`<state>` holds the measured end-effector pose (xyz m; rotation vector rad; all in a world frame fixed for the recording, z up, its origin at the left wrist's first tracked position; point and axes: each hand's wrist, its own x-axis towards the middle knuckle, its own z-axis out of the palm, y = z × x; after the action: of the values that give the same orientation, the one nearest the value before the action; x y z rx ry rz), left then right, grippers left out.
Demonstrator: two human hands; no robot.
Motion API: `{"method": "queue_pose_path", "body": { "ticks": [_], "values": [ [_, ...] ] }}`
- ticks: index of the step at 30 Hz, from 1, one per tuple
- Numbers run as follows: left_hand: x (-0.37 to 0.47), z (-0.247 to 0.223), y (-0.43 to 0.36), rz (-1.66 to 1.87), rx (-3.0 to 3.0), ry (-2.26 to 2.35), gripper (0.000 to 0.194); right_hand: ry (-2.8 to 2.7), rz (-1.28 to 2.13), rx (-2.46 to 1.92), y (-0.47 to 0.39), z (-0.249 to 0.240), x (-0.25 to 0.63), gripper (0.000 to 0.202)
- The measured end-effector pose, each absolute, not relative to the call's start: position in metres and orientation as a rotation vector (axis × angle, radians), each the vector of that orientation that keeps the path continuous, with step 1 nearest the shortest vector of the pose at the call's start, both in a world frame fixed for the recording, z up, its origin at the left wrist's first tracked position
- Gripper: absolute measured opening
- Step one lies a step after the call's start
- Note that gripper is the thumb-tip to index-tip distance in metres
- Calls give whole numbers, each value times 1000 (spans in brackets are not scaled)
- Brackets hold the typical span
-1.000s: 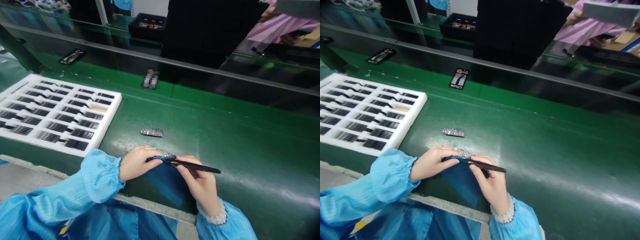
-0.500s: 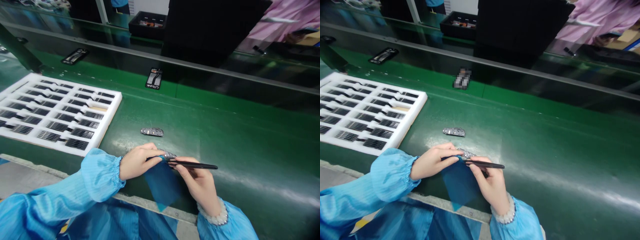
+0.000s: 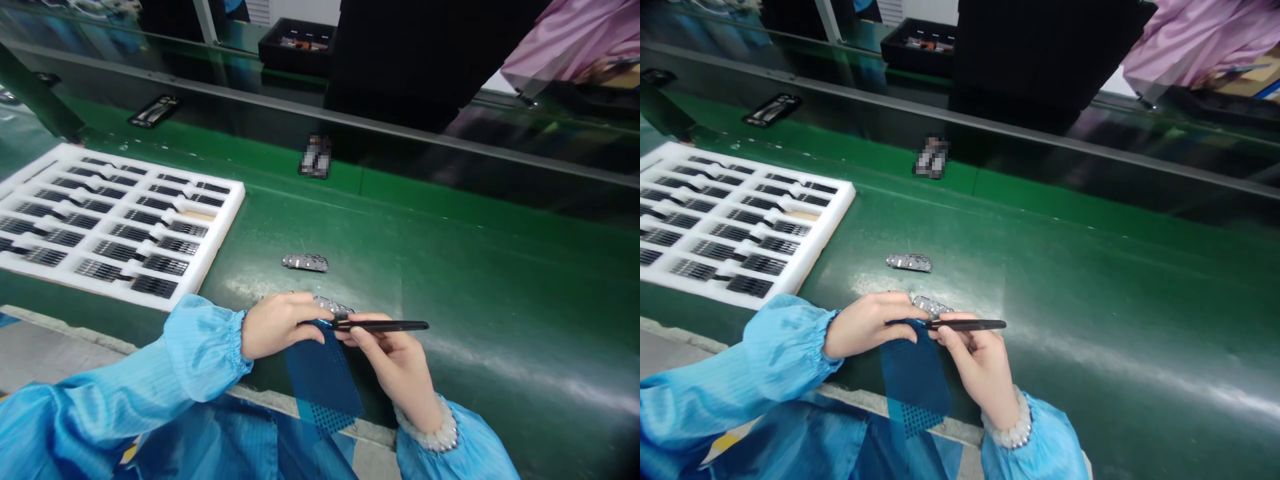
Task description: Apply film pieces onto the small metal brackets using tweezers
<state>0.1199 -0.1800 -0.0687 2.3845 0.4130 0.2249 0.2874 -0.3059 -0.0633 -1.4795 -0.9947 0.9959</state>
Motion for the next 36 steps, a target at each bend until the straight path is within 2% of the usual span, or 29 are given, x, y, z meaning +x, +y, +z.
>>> {"method": "queue_pose_path", "body": {
  "ticks": [11,19,32,36],
  "values": [
    [121,-67,-181,192,2510,357,28,-1169,744,-1576,-313,-64,291,12],
    [120,-65,-180,207,2614,287,37,-1360,736,-1561,-312,-57,296,13],
    [120,-61,-180,151,2454,375,26,-1296,761,-1578,-315,-62,298,10],
    [119,-63,-178,193,2301,524,52,-1147,775,-1609,-313,-62,298,10]
  ]
}}
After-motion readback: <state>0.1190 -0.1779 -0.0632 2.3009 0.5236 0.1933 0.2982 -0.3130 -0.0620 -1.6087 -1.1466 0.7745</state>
